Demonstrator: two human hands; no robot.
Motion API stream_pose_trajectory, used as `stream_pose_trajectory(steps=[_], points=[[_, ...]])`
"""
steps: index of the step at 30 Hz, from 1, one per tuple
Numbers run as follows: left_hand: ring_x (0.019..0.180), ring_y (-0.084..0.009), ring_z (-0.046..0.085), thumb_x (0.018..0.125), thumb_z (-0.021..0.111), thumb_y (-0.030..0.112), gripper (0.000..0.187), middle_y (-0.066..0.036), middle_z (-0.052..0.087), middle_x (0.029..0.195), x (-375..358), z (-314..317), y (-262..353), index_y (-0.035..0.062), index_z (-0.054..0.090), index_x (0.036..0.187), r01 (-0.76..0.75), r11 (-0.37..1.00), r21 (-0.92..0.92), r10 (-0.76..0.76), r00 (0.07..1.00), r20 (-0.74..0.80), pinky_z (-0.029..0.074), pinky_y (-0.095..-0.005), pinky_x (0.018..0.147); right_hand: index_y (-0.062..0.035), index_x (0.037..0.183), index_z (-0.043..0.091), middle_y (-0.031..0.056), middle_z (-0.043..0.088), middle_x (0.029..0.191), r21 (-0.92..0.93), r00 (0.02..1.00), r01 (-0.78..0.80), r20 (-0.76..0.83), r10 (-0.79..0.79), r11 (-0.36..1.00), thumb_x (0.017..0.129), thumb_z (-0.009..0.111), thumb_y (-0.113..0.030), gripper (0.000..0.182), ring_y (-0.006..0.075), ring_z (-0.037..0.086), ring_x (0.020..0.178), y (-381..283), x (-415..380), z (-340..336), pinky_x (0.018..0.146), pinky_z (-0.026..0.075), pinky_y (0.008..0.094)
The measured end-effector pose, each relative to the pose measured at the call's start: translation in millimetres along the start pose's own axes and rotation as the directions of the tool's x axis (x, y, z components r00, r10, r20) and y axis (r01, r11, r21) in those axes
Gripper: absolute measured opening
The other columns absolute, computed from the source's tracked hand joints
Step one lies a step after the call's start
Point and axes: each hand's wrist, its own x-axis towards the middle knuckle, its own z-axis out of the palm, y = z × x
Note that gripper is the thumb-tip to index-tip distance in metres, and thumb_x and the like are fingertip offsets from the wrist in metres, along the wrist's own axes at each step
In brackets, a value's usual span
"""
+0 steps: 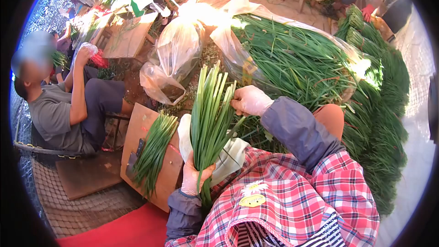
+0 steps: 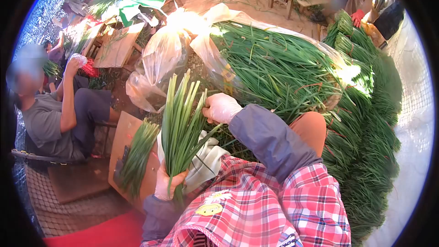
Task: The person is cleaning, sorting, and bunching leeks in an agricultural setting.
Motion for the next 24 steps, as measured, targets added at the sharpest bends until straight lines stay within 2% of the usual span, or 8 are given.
stream_pose_trajectory(steps=[2, 4, 5, 11, 15, 19, 21, 24], points=[[0.072, -0.0118, 0.059, 0.07, 0.061, -0.006, 0.046, -0.004, 0.062, 0.091, -1.8, -3.2, -4.5, 0.0036, 0.052, 0.114, -0.075, 0.997, 0.004, 0.075, 0.997, 0.005, 0.047, -0.0244, 0.059, -0.001, 0.085, 0.066, 0.0156, 0.066, 0.081, -0.346, 0.995, 0.017, -0.081, -0.048, 0.938, 0.077, 0.055, -0.027, 0.029, 0.0289, 0.065, 0.075, -3.4, -2.0, 2.8, 0.067, 0.05, 0.0397], [0.078, -0.012, 0.059, 0.072, 0.062, -0.001, 0.044, -0.004, 0.063, 0.093, -2.5, -4.6, -3.5, 0.0024, 0.051, 0.115, -0.205, 0.979, -0.017, 0.205, 0.979, 0.02, 0.049, -0.0253, 0.07, -0.002, 0.086, 0.067, 0.017, 0.065, 0.085, -0.488, 0.998, -0.039, -0.062, 0.01, 0.872, 0.075, 0.055, -0.029, 0.031, 0.0329, 0.062, 0.084, -2.2, 1.8, 10.3, 0.073, 0.049, 0.0415], [0.081, -0.0124, 0.059, 0.073, 0.062, -0.001, 0.046, -0.005, 0.063, 0.095, -3.1, -5.9, -3.4, 0.0018, 0.05, 0.117, -0.202, 0.979, 0.034, 0.202, 0.979, 0.018, 0.048, -0.0255, 0.072, -0.0025, 0.086, 0.068, 0.0177, 0.065, 0.087, -0.553, 0.998, -0.065, -0.052, 0.043, 0.831, 0.074, 0.055, -0.029, 0.032, 0.0349, 0.061, 0.088, -0.4, 4.0, 15.4, 0.076, 0.048, 0.0424], [0.089, -0.0139, 0.059, 0.072, 0.062, 0.002, 0.06, -0.008, 0.062, 0.102, -5.6, -12.0, -8.0, -0.0003, 0.041, 0.129, -0.257, 0.908, 0.33, 0.27, 0.963, 0.007, 0.047, -0.0271, 0.079, -0.0026, 0.083, 0.067, 0.0193, 0.064, 0.084, -0.516, 0.993, -0.116, -0.064, 0.096, 0.849, 0.078, 0.052, -0.034, 0.035, 0.0361, 0.062, 0.082, 21.7, 15.2, 38.3, 0.074, 0.048, 0.0435], [0.083, -0.0129, 0.059, 0.071, 0.063, 0.002, 0.06, -0.008, 0.063, 0.099, -5.2, -11.3, -8.6, 0.0003, 0.042, 0.128, -0.275, 0.926, 0.26, 0.277, 0.96, 0.029, 0.048, -0.0259, 0.074, -0.0046, 0.091, 0.068, 0.0173, 0.066, 0.089, -0.536, 0.993, -0.106, -0.104, 0.06, 0.838, 0.079, 0.049, -0.029, 0.032, 0.0336, 0.063, 0.087, 30.7, 16.8, 47.2, 0.076, 0.049, 0.0428], [0.068, -0.0098, 0.057, 0.07, 0.064, 0.0, 0.053, -0.004, 0.061, 0.089, -17.5, -17.6, 16.3, 0.0004, 0.047, 0.12, -0.074, 0.989, 0.13, 0.065, 0.995, 0.071, 0.047, -0.0235, 0.058, -0.0048, 0.092, 0.063, 0.0174, 0.066, 0.083, -0.536, 0.957, -0.134, -0.29, -0.032, 0.833, 0.084, 0.046, -0.029, 0.031, 0.0342, 0.064, 0.081, 40.1, 21.5, 40.9, 0.073, 0.049, 0.0439], [0.062, -0.0084, 0.054, 0.07, 0.064, -0.001, 0.048, -0.002, 0.06, 0.084, -24.7, -27.0, 20.1, 0.0007, 0.049, 0.115, 0.014, 1.0, 0.001, -0.014, 0.998, 0.066, 0.045, -0.0224, 0.052, -0.0047, 0.092, 0.063, 0.0174, 0.066, 0.083, -0.468, 0.923, -0.236, -0.382, 0.046, 0.852, 0.086, 0.045, -0.031, 0.032, 0.0343, 0.064, 0.081, 47.4, 24.1, 19.8, 0.073, 0.05, 0.0438], [0.056, -0.0128, 0.055, 0.068, 0.064, -0.002, 0.047, -0.007, 0.06, 0.082, -36.5, -50.2, 24.7, 0.0005, 0.05, 0.112, 0.081, 0.995, -0.063, -0.075, 0.993, 0.088, 0.044, -0.0245, 0.048, -0.0055, 0.091, 0.063, 0.0168, 0.066, 0.084, -0.451, 0.86, -0.355, -0.502, 0.096, 0.819, 0.087, 0.045, -0.032, 0.032, 0.0329, 0.064, 0.082, 82.9, 29.4, -15.9, 0.073, 0.049, 0.0434]])
